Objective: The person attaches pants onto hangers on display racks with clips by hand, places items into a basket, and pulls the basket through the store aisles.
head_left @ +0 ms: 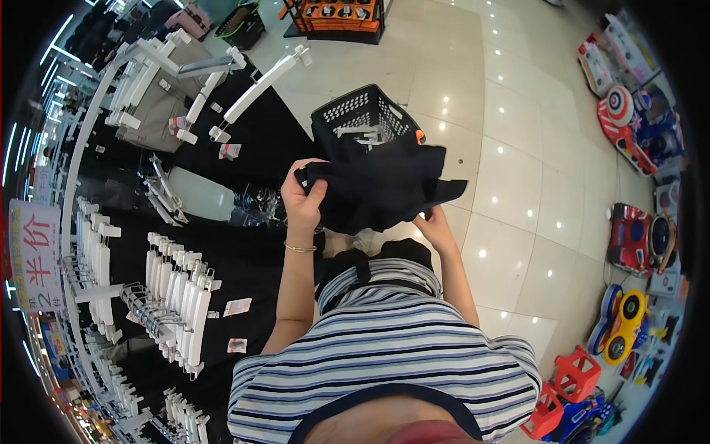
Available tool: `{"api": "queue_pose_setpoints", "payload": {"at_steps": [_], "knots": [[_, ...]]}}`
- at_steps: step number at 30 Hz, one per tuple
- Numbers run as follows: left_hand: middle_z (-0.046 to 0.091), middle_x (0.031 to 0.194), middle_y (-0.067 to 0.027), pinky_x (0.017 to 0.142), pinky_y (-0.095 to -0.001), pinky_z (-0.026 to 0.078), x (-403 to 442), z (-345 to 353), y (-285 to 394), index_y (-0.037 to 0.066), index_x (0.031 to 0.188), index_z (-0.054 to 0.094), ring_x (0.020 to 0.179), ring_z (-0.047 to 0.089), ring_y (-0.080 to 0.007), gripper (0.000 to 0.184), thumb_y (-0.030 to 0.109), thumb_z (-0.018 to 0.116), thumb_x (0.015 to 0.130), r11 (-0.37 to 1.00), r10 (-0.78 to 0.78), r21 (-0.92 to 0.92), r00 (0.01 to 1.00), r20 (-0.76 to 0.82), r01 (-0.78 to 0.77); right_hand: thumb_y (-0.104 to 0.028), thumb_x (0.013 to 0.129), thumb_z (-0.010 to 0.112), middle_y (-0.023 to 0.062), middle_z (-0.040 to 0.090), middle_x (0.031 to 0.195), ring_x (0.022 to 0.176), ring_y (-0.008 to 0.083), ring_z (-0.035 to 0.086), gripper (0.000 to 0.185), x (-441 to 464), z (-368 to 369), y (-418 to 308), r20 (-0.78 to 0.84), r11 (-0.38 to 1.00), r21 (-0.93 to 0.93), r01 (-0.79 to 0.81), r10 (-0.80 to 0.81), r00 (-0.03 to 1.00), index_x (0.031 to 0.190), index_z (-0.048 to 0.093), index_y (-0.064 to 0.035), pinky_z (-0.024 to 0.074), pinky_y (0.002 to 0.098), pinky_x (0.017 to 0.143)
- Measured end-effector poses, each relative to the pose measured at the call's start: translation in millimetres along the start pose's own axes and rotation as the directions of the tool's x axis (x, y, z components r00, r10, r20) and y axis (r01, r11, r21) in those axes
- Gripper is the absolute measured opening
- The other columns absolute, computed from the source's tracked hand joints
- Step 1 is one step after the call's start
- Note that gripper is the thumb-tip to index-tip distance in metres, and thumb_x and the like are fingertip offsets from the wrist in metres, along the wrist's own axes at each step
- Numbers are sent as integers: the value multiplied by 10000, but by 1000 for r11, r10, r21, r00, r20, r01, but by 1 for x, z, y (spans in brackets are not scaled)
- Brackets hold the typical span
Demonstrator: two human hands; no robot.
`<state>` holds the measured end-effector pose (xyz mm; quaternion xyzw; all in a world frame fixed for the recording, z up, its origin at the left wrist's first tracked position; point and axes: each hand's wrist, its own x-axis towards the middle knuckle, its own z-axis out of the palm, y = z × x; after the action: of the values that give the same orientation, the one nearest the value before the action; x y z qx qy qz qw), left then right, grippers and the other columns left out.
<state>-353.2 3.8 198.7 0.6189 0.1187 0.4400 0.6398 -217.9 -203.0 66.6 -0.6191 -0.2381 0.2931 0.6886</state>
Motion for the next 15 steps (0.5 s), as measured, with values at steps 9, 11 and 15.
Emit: {"api": "queue_pose_setpoints", "payload": {"at_steps": [9,11,15], "knots": [[560,900,-38,776,-226,399,-5,-51,4,-10,978,549,838,522,-108,357,232,701,765,997,-74,-18,994,75,76,-119,865,592,37,534,1117,1029,114,488,386,2,4,-39,215,975,216,44,-91,972,1206,457,-1,380,254,900],[559,903,-39,776,-228,399,-11,-61,6,-9,979,549,840,522,-109,352,231,696,767,996,-88,-16,993,82,90,-185,877,582,35,521,1137,1050,116,471,418,-4,12,-41,216,974,223,43,-93,972,1226,441,-3,363,259,915],[559,909,-38,782,-231,397,-24,-74,11,-7,984,546,851,520,-112,350,227,692,769,993,-118,-24,990,72,120,-315,887,556,27,483,1186,1093,110,425,518,-12,29,-39,230,966,256,42,-104,968,1273,393,-10,330,258,930]]}}
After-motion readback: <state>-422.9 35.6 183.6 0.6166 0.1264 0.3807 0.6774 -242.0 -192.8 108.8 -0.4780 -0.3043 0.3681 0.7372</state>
